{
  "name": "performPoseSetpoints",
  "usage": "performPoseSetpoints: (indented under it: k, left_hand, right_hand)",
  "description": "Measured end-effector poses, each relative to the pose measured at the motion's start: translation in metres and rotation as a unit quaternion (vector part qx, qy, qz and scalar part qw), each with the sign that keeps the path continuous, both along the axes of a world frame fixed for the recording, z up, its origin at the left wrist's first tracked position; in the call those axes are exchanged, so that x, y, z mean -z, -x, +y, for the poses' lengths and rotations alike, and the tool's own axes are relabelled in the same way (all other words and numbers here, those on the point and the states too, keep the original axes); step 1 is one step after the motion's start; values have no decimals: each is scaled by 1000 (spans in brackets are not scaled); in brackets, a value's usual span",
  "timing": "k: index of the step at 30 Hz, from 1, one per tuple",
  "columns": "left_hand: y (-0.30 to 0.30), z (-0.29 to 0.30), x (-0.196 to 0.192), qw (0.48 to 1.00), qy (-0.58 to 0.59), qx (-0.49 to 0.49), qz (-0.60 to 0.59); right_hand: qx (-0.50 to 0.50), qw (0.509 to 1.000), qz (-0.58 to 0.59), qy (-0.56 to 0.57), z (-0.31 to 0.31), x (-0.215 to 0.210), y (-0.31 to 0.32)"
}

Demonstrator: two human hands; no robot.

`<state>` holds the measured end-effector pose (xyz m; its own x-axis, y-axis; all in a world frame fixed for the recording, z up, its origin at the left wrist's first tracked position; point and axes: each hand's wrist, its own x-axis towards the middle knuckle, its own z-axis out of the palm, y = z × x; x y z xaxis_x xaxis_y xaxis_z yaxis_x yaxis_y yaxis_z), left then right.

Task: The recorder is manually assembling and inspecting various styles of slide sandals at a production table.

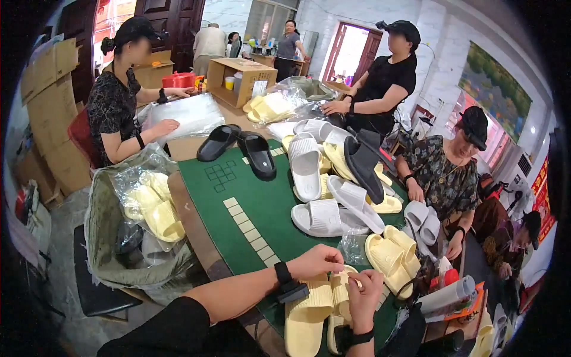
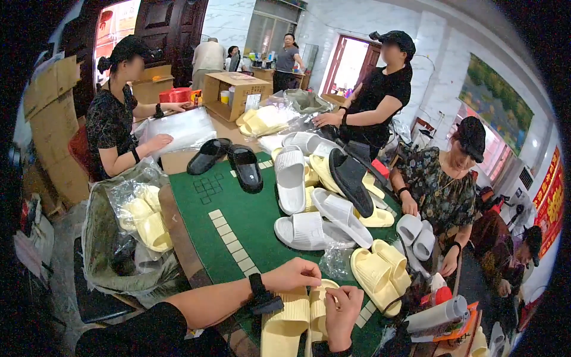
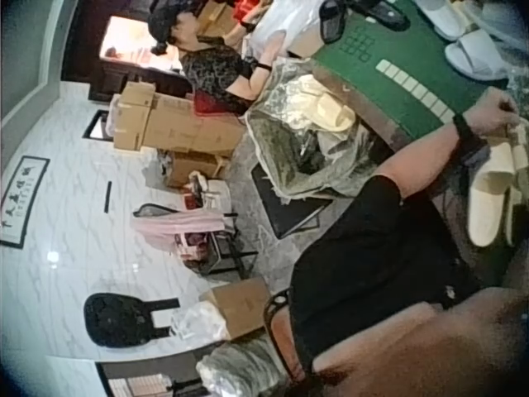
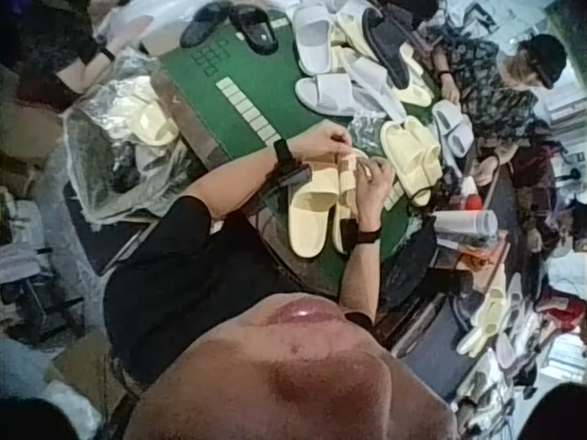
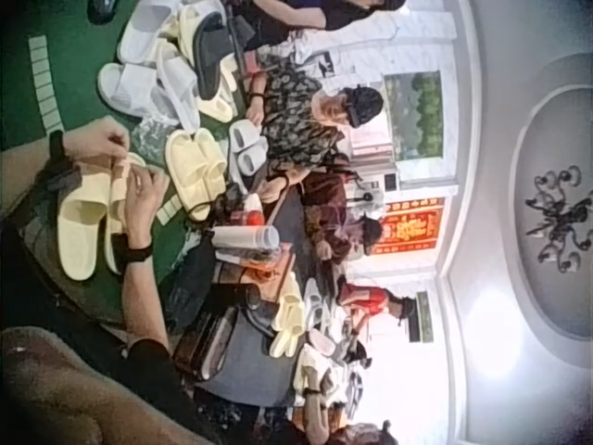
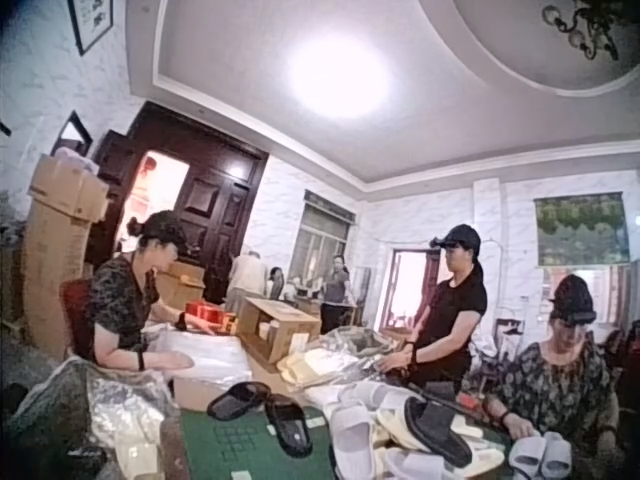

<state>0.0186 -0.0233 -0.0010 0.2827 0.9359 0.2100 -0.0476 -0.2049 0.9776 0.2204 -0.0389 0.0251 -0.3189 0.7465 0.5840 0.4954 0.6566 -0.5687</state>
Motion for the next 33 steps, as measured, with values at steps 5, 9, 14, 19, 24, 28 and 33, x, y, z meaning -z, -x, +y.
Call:
performPoseSetpoints:
  k: [5, 9, 14, 19, 24, 28, 33]
  left_hand:
    - [5, 3, 6, 1000, 2, -11, 10]
    - [4, -1, 1, 1000, -9, -7, 21]
    - [2, -2, 4, 1000, 1, -7, 3]
    - [3, -2, 1, 1000, -9, -4, 1]
    - [4, -1, 1, 1000, -5, -20, 7]
    - [3, 1, 6, 1000, -8, -7, -5]
    - [3, 0, 6, 999, -24, 4, 28]
  right_hand:
    - [-5, 1000, -16, -13, 1, -2, 3]
    - [-3, 999, -11, 31, 1, 6, 0]
    - [-13, 997, 5, 78, 2, 8, -1]
    - [-22, 997, -9, 68, 3, 6, -1]
    - [-29, 997, -10, 68, 3, 4, 0]
    - [-31, 997, 7, 73, 4, 7, 0]
    - [-30, 994, 27, 100, 4, 9, 0]
